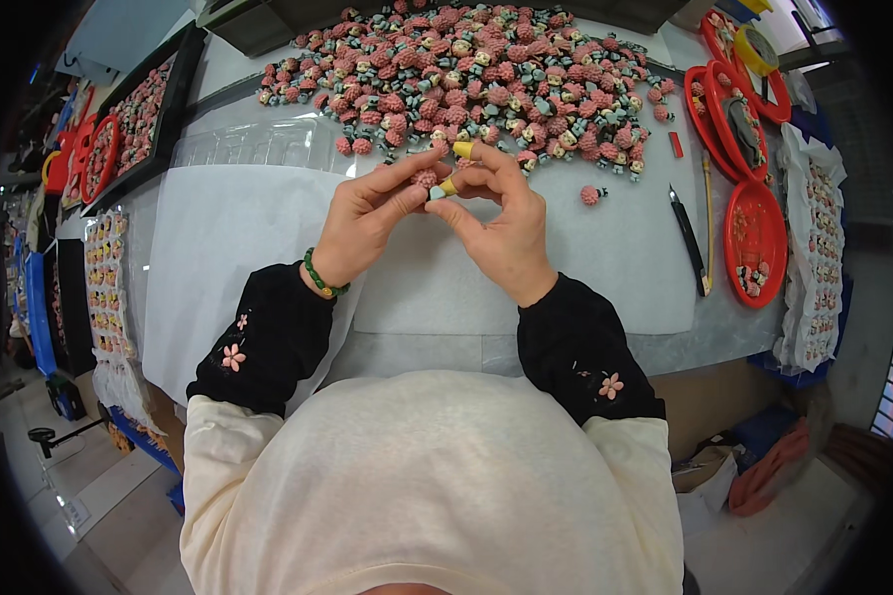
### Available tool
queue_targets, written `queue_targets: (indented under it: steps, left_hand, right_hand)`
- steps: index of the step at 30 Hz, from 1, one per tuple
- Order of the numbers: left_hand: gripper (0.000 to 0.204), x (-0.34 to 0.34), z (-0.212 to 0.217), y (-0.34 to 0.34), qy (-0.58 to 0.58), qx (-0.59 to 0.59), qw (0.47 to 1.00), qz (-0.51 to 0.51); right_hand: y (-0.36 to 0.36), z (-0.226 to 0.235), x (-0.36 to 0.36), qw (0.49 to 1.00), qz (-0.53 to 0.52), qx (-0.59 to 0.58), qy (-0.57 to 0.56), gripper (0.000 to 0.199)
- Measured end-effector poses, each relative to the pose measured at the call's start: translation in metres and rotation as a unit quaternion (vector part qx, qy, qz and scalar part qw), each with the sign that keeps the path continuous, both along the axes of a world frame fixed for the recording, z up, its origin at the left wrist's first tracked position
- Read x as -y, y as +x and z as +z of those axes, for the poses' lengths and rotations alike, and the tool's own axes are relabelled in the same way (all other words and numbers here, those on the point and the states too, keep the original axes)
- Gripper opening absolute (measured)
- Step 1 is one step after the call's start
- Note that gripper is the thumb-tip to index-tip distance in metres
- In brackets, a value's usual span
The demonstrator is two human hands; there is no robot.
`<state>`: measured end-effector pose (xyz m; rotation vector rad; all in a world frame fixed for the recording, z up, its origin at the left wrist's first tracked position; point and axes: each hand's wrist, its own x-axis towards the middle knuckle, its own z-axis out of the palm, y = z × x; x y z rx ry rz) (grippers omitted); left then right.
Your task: The person lays out plastic packaging trays and paper sheets on the table, wipes their hands with a cloth, and assembles small figurines by hand before arranging them into rows on the sheet.
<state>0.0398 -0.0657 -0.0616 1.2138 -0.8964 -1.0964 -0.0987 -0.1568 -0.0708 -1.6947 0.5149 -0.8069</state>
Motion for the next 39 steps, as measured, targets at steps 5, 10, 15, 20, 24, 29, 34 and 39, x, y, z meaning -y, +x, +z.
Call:
queue_targets:
  steps: [5,10,15,20,24,29,34,39]
  left_hand:
    - [0.041,0.001,0.000,-0.003,0.024,-0.102,0.994,-0.017]
    - [0.045,0.002,0.009,0.003,0.022,-0.023,0.999,0.005]
    - [0.043,0.002,0.022,0.017,0.046,-0.269,0.962,0.020]
    - [0.038,-0.010,0.030,0.036,0.014,-0.392,0.920,-0.011]
    - [0.034,-0.029,0.038,0.046,0.012,-0.399,0.917,0.030]
    - [0.037,-0.076,0.049,0.058,-0.003,-0.328,0.941,0.083]
    - [0.036,-0.138,0.056,0.070,0.069,-0.272,0.938,0.202]
    - [0.038,-0.175,0.050,0.087,0.058,-0.151,0.937,0.310]
  right_hand:
    - [0.003,0.001,0.000,0.983,0.023,-0.023,0.182,0.052]
    - [-0.001,0.007,0.011,0.906,0.129,0.170,0.366,0.058]
    - [-0.001,0.019,0.020,0.737,0.159,0.309,0.580,0.072]
    - [-0.001,0.024,0.017,0.736,0.185,0.306,0.575,0.071]
    - [0.002,0.027,0.005,0.837,0.198,0.104,0.499,0.061]
    - [0.014,0.032,-0.039,0.898,0.244,-0.197,0.307,0.051]
    - [0.031,0.031,-0.073,0.907,0.272,-0.182,0.265,0.048]
    - [0.059,0.016,-0.080,0.930,0.248,-0.114,0.248,0.033]
